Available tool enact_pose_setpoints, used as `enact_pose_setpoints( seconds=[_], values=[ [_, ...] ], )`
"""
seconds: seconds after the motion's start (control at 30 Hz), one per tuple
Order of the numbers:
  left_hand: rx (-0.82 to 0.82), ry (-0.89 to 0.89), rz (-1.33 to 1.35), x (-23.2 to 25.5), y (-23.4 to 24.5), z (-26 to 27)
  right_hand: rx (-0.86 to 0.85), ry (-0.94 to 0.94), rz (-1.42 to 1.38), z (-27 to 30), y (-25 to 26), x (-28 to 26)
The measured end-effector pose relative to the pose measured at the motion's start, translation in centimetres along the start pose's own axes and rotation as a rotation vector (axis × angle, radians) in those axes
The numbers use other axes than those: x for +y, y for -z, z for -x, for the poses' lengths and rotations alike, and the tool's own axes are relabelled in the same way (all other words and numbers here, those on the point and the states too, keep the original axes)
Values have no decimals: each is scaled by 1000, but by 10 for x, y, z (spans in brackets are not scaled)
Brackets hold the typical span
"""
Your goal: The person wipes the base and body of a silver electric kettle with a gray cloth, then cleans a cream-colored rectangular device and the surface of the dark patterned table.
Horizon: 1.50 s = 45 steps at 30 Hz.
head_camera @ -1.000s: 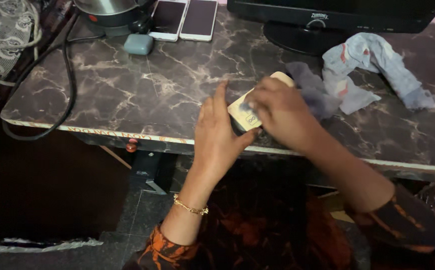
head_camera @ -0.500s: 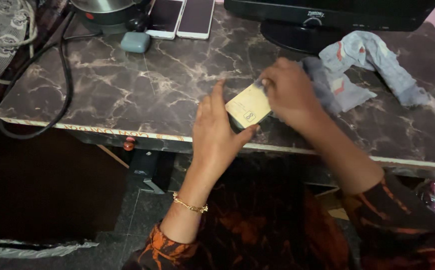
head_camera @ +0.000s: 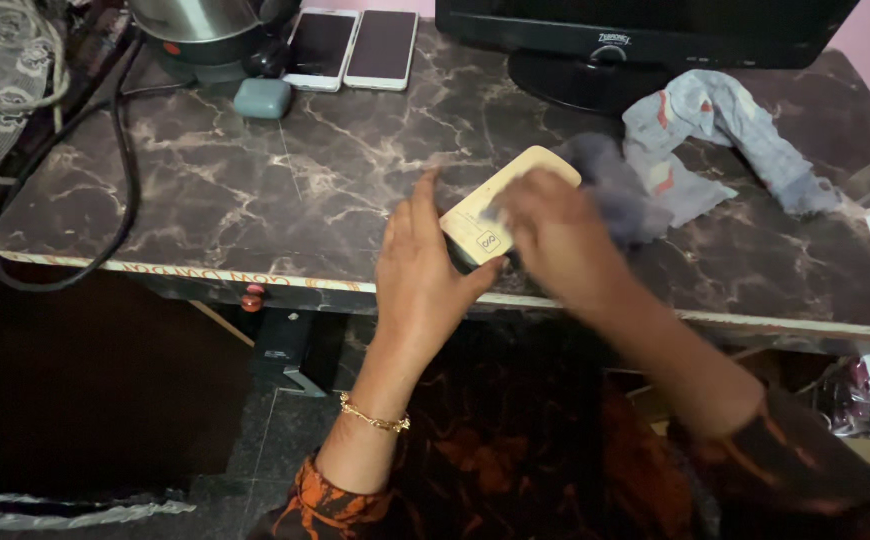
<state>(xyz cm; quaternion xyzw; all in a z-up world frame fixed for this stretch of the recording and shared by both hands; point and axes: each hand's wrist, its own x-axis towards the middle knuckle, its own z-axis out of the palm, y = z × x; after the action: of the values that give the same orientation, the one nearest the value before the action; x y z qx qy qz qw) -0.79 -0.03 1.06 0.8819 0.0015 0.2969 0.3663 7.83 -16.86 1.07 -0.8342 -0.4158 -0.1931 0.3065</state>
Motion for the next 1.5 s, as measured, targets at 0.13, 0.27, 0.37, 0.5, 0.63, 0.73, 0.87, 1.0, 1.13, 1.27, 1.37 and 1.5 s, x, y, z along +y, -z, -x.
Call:
enact_pose_setpoints(
  seconds=[0.13, 0.27, 0.37, 0.5, 0.63, 0.73, 0.87, 1.0, 1.13, 1.27, 1.37, 1.5],
  values=[
    [-7, -4, 2, -2, 0, 0, 43, 72, 25, 14, 8, -6],
    [17, -45, -26, -3, 1, -1, -50, -31, 347, -23, 20, 68],
    [-36, 6, -26, -1, 3, -1, 134, 49, 498, -69, 40, 133],
    [-32, 10, -33, 2, 5, -1, 434, -209, 73, -103, 80, 177],
    [-37, 0, -42, 1, 4, -1, 400, -192, 28, -75, 98, 175],
    [-29, -29, -53, 0, 4, 0, -24, -383, 407, -27, 98, 166],
    [-43, -51, -49, 1, 4, 0, -248, -540, 555, 24, 91, 118],
    [-73, -59, -36, 2, 6, 2, -234, -525, 146, 25, 90, 48],
    [-62, -99, -31, -2, 4, 3, -194, -347, -109, 9, 84, -6],
    [-78, -100, -25, -4, 4, 4, -165, 300, 128, -1, 57, -33],
    [-84, -82, -28, -7, 3, 4, -228, 468, 58, -8, 36, -28],
    [-46, -85, 5, -8, 3, 4, -380, 332, 32, 6, 20, -9]
  ],
)
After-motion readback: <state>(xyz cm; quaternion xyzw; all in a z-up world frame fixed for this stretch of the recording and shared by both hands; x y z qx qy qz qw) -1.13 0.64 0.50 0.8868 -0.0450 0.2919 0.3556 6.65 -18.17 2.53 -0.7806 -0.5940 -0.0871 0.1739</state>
